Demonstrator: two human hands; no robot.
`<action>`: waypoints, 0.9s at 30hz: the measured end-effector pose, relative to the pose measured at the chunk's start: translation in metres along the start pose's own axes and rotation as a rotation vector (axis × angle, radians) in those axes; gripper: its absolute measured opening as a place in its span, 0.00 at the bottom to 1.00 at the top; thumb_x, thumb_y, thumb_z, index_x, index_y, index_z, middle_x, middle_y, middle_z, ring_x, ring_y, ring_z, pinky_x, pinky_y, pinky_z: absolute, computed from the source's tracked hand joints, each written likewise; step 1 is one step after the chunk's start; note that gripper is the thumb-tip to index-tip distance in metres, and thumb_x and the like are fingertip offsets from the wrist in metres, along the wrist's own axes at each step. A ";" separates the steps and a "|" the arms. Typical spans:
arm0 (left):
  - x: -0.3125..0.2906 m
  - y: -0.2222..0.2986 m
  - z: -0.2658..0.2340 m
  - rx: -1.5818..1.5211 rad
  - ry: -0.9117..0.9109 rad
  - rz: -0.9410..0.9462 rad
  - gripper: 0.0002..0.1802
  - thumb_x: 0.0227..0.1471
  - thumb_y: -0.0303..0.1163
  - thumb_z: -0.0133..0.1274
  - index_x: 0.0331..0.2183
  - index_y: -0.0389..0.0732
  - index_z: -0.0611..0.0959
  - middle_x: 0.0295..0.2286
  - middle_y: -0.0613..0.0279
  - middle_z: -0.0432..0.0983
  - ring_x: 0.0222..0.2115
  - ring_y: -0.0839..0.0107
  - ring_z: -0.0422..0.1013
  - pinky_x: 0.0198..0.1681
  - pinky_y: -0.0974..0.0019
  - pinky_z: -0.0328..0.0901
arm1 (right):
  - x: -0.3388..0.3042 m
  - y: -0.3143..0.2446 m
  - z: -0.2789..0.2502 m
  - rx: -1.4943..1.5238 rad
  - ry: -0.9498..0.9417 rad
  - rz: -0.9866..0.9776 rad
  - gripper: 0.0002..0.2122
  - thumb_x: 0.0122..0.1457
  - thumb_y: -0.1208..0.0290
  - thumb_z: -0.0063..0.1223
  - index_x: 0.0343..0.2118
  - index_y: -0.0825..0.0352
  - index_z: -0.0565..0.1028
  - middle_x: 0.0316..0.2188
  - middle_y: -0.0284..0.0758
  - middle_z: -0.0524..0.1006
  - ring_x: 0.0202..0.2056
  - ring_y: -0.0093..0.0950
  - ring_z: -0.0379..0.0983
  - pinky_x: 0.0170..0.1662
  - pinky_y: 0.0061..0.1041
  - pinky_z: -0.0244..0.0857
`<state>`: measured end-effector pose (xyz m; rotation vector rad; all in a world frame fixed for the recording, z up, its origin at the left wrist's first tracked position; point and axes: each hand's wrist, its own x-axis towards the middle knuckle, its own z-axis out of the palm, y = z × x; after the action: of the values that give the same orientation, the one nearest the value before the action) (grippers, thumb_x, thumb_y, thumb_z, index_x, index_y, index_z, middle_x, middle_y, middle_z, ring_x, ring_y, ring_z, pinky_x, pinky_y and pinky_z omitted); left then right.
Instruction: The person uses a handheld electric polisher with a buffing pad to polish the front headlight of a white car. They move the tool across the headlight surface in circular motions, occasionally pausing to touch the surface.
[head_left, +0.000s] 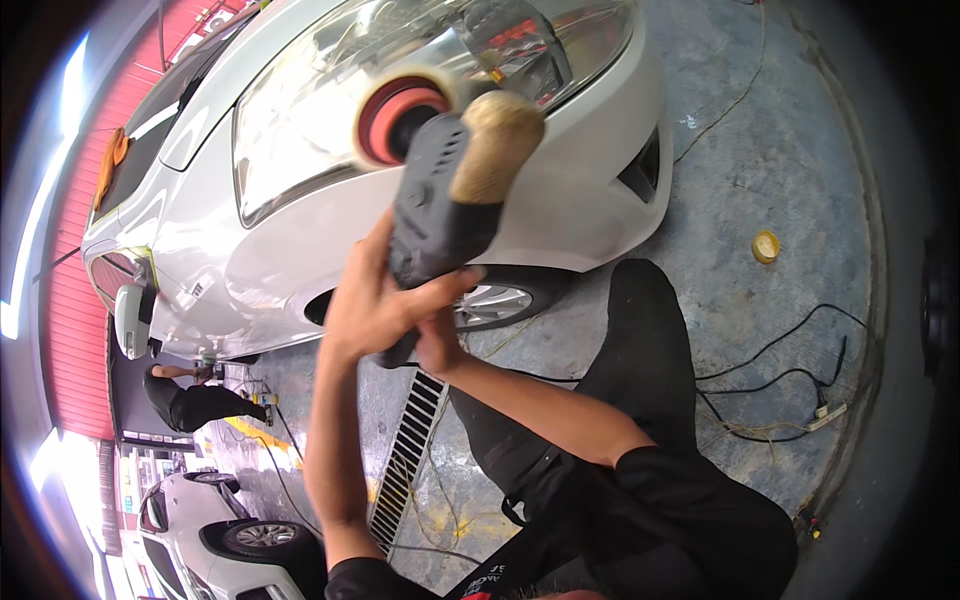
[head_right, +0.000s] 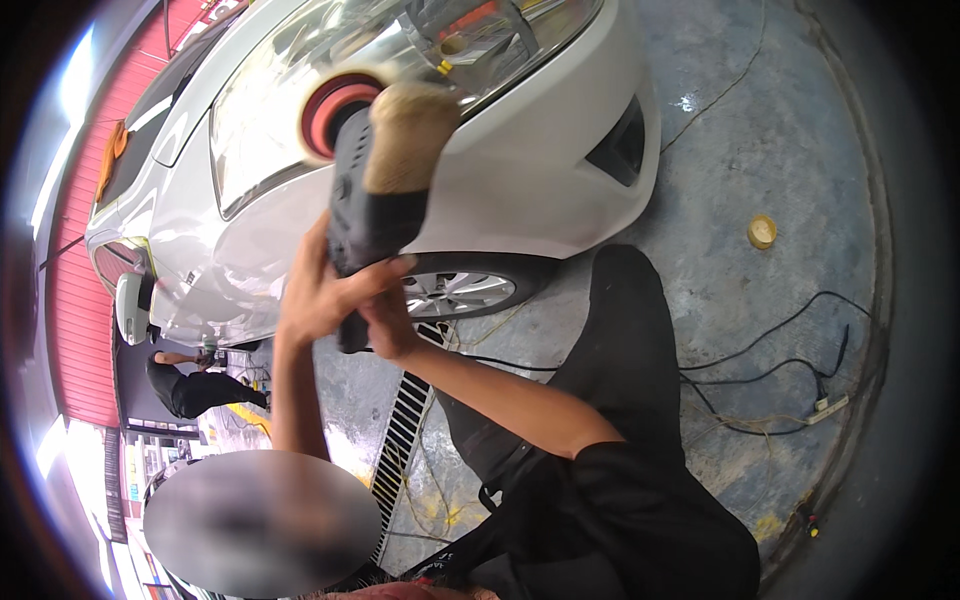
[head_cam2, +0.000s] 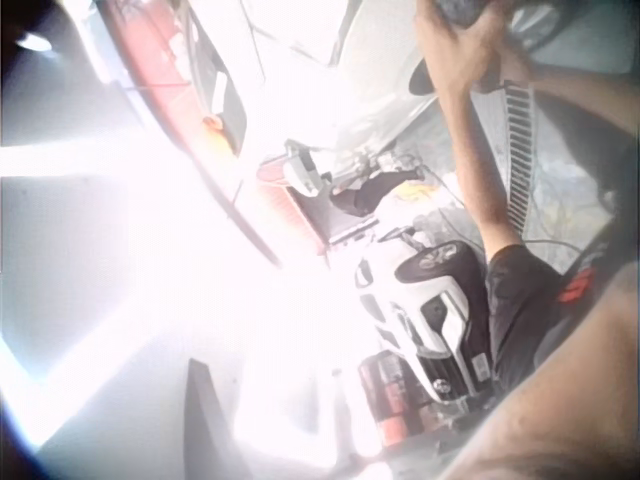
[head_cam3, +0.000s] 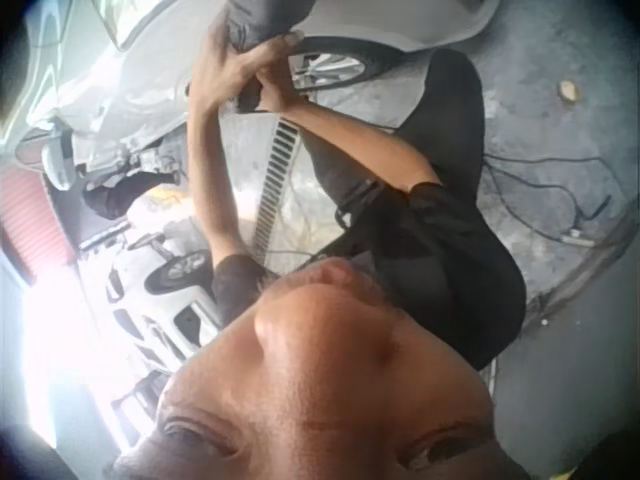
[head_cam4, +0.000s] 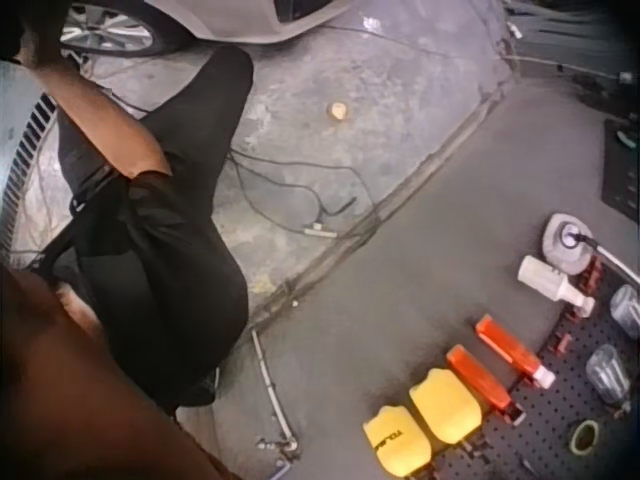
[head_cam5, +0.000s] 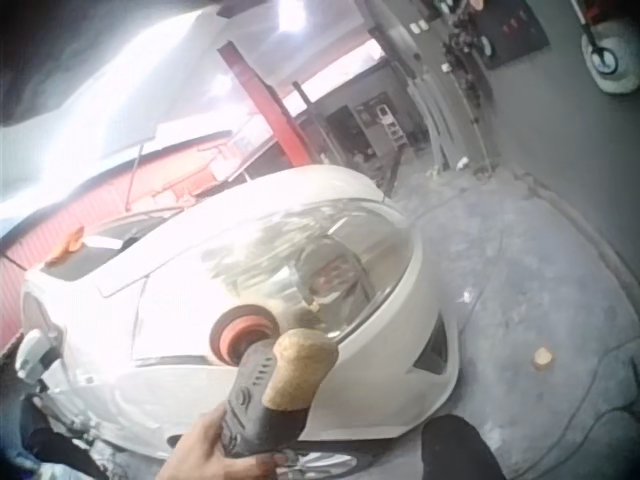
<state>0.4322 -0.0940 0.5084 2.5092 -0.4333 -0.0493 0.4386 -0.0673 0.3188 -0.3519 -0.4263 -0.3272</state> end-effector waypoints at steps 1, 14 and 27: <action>0.000 -0.008 -0.006 -0.028 0.010 0.026 0.44 0.42 0.38 0.73 0.58 0.29 0.76 0.44 0.51 0.83 0.44 0.65 0.78 0.54 0.60 0.70 | 0.004 0.005 0.003 -0.018 -0.063 0.029 0.30 0.63 0.56 0.62 0.61 0.68 0.68 0.52 0.33 0.76 0.53 0.25 0.73 0.57 0.29 0.67; 0.000 -0.014 -0.048 0.282 -0.103 0.077 0.41 0.36 0.41 0.72 0.52 0.34 0.78 0.38 0.44 0.84 0.41 0.48 0.81 0.48 0.54 0.72 | 0.005 0.034 0.056 0.095 -0.071 0.385 0.36 0.51 0.68 0.79 0.60 0.70 0.69 0.56 0.36 0.75 0.56 0.29 0.73 0.59 0.32 0.70; -0.009 -0.024 -0.054 0.351 -0.067 0.041 0.42 0.32 0.43 0.71 0.50 0.34 0.78 0.36 0.42 0.82 0.39 0.41 0.78 0.46 0.52 0.71 | -0.008 0.051 0.059 0.133 -0.119 0.434 0.36 0.56 0.70 0.74 0.63 0.68 0.64 0.59 0.36 0.70 0.59 0.28 0.68 0.63 0.33 0.67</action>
<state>0.4374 -0.0433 0.5395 2.8477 -0.5614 -0.0442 0.4310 0.0034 0.3526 -0.3250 -0.4726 0.1455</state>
